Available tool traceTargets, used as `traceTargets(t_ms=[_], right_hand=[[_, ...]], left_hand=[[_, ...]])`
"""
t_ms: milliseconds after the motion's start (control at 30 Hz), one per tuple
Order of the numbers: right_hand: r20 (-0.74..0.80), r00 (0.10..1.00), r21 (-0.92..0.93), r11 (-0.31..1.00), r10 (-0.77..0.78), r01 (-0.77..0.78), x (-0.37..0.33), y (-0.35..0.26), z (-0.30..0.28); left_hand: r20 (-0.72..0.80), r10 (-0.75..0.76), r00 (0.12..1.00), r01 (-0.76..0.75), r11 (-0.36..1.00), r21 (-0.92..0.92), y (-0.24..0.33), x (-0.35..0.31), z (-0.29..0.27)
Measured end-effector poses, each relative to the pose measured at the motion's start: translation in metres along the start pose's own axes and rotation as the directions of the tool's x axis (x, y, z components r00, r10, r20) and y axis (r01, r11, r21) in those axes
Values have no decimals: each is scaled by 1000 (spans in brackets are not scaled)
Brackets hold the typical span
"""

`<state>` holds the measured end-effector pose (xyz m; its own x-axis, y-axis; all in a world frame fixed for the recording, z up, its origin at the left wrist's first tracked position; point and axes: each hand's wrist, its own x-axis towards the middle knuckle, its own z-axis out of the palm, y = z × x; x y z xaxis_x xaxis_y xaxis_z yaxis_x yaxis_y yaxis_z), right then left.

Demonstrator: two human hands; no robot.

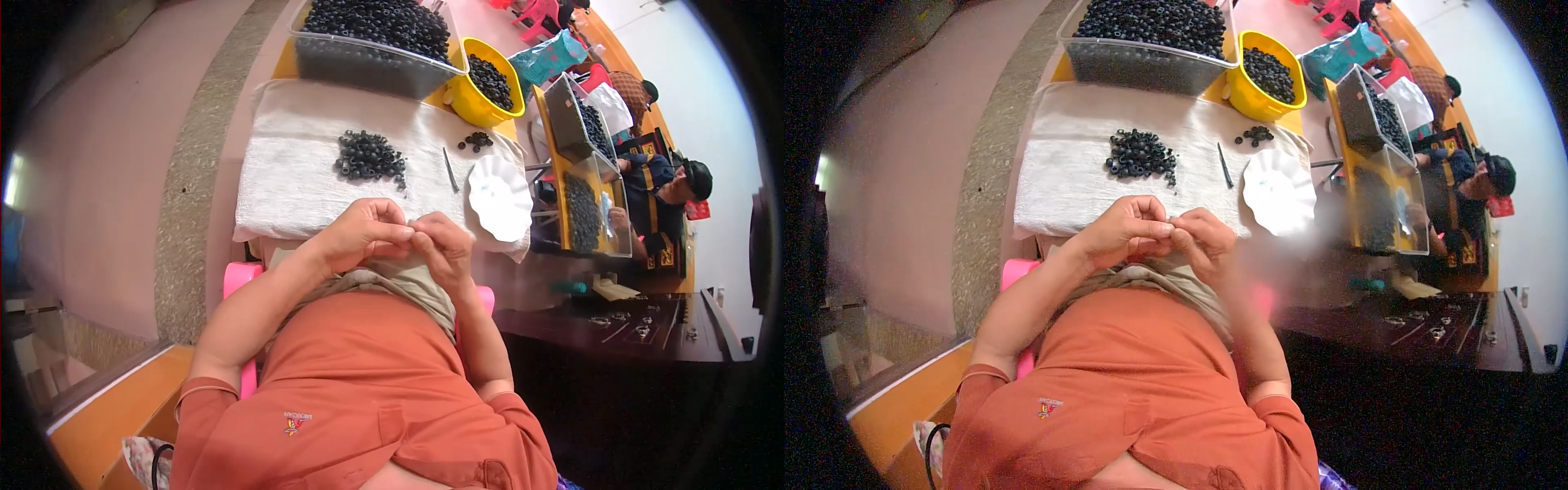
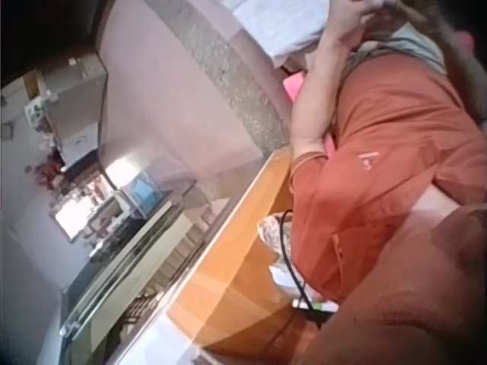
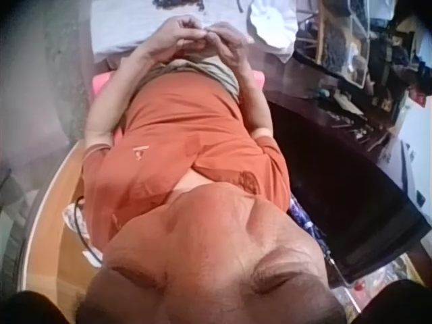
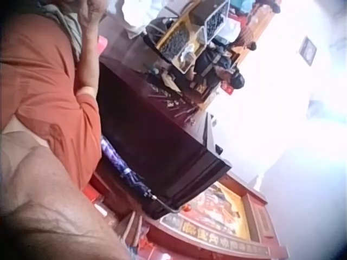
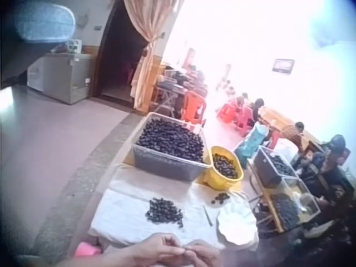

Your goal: Sorting small black berries or seeds by hand and using tweezers, placing them into different containers.

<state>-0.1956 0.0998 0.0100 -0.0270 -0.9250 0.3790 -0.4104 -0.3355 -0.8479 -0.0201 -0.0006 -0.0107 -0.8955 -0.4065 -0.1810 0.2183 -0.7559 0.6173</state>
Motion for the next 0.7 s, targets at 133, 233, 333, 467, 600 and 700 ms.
traceTargets(t_ms=[133, 233, 333, 467, 600, 700], right_hand=[[6, 992, -151, 980, -129, 129, 3, -7, 4], [5, 992, -204, 971, -127, 125, 5, -11, 2], [76, 991, 66, 991, 114, -119, 9, 0, -7], [-18, 999, -125, 991, 50, -51, 33, 16, -7], [-12, 996, -472, 878, 83, -79, 53, 33, -4], [0, 990, -639, 762, 140, -108, 64, 33, 5]], left_hand=[[-26, 24, 999, -24, 1000, 1, 2, -1, 1], [-34, 46, 998, -46, 999, -8, 2, -1, 1], [-54, 50, 997, -51, 999, -14, 4, -1, 5], [-50, 110, 993, -110, 994, 17, 6, -1, 3], [-21, 152, 988, -151, 988, 30, 7, 0, 0], [-17, 154, 988, -153, 987, 49, 7, 0, 0]])
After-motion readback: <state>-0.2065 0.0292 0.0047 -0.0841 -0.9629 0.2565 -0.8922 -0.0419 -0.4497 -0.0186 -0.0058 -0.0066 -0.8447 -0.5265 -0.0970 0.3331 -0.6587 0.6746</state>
